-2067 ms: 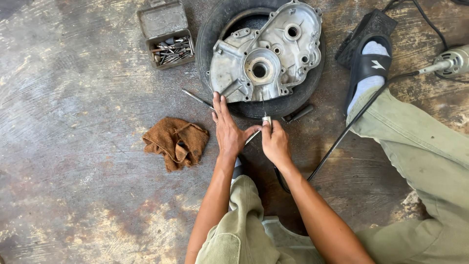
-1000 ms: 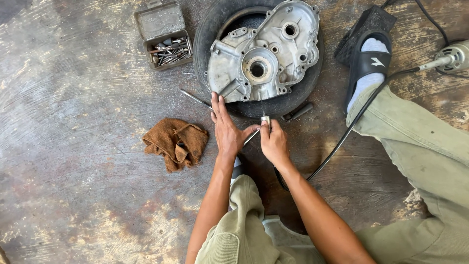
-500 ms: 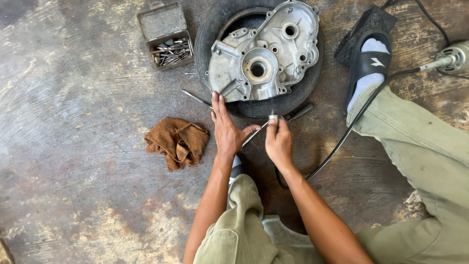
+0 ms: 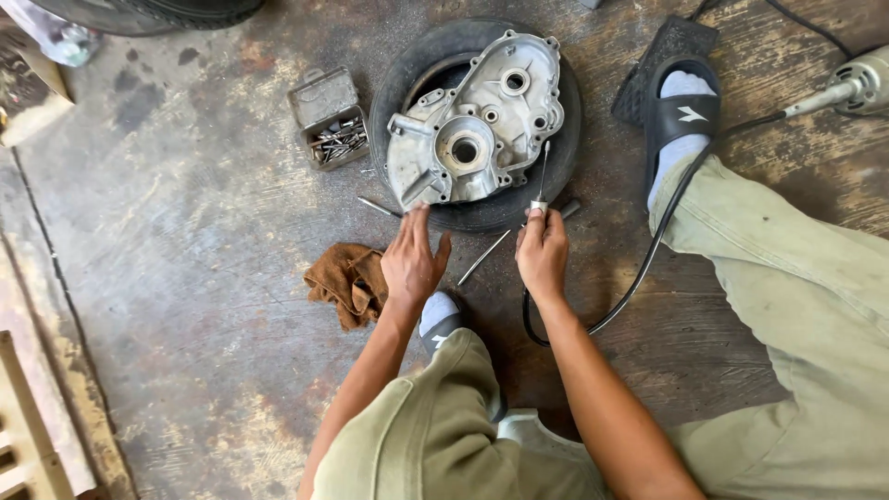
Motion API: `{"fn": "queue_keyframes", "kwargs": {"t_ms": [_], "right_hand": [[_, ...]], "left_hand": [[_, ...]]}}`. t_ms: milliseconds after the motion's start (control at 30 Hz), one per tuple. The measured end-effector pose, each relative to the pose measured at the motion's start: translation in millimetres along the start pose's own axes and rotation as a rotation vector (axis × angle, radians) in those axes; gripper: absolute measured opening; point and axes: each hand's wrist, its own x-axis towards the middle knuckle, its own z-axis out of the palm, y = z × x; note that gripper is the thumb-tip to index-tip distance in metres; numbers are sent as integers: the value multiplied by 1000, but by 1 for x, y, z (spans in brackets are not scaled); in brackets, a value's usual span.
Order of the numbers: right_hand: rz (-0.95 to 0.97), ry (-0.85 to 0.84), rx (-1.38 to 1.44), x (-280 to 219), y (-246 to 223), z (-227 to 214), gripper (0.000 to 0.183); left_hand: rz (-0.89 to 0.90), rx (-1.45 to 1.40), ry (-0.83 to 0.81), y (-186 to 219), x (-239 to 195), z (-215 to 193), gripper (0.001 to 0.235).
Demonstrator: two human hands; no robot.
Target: Cleaning and prepping a motorcycle engine casing using a scribe and cloth
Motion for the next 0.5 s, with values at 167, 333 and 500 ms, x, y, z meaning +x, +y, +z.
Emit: {"fn": "queue_keyframes", "kwargs": {"t_ms": [167,333,500], "right_hand": [[34,-3,57,6,-3,-9,28],[28,-16,86,8,0,-9,27],[33,-28,48,9,4,-6,27]], "left_hand": [[175,125,-315,46,26,-31,61],[81,175,-751,65,42,11,99],[27,156,-699,78,43,7,97]]}}
